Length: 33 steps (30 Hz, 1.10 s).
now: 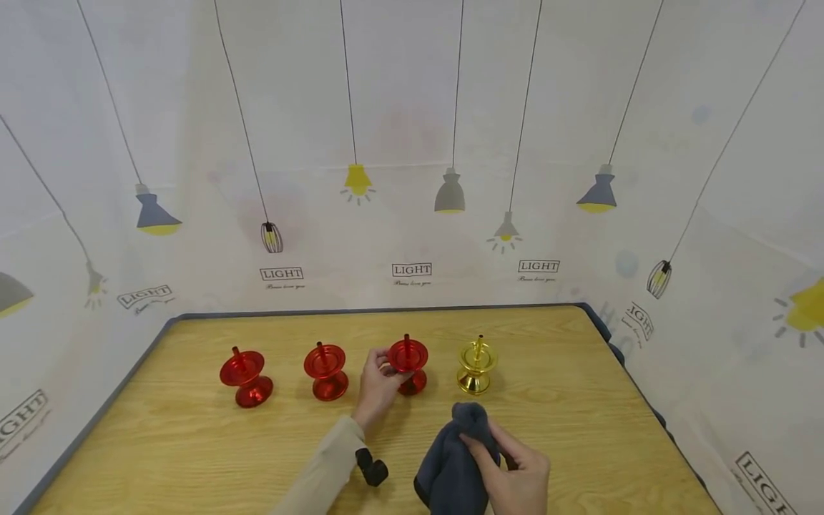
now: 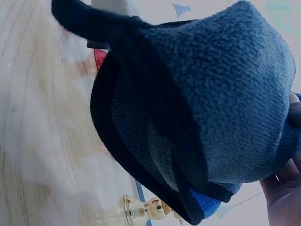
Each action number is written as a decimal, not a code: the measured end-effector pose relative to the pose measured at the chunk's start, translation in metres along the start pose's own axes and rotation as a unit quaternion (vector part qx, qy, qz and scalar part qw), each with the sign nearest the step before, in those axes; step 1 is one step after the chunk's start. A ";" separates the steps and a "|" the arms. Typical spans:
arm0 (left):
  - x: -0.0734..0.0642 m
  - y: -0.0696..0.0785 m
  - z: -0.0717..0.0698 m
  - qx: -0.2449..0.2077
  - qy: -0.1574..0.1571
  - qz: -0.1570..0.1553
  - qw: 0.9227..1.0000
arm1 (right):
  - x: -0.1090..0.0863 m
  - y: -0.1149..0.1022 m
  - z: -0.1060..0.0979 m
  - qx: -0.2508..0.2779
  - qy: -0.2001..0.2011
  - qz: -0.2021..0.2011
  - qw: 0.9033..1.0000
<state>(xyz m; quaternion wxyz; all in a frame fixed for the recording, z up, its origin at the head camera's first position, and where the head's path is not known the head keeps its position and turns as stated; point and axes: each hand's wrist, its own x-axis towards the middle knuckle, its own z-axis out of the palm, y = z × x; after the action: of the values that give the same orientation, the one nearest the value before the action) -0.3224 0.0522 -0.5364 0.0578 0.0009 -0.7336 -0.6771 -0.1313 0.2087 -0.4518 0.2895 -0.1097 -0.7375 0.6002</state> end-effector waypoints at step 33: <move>-0.031 -0.013 -0.165 0.079 0.024 -0.021 0.996 | -0.023 -0.013 0.040 0.004 -0.037 -0.039 0.999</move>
<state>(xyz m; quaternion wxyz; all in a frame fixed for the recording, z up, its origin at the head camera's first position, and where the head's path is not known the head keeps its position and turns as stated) -0.2786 -0.1103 -0.5389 0.0609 0.0376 -0.7829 -0.6180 -0.1326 0.1605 -0.4514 0.2854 -0.0574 -0.7491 0.5950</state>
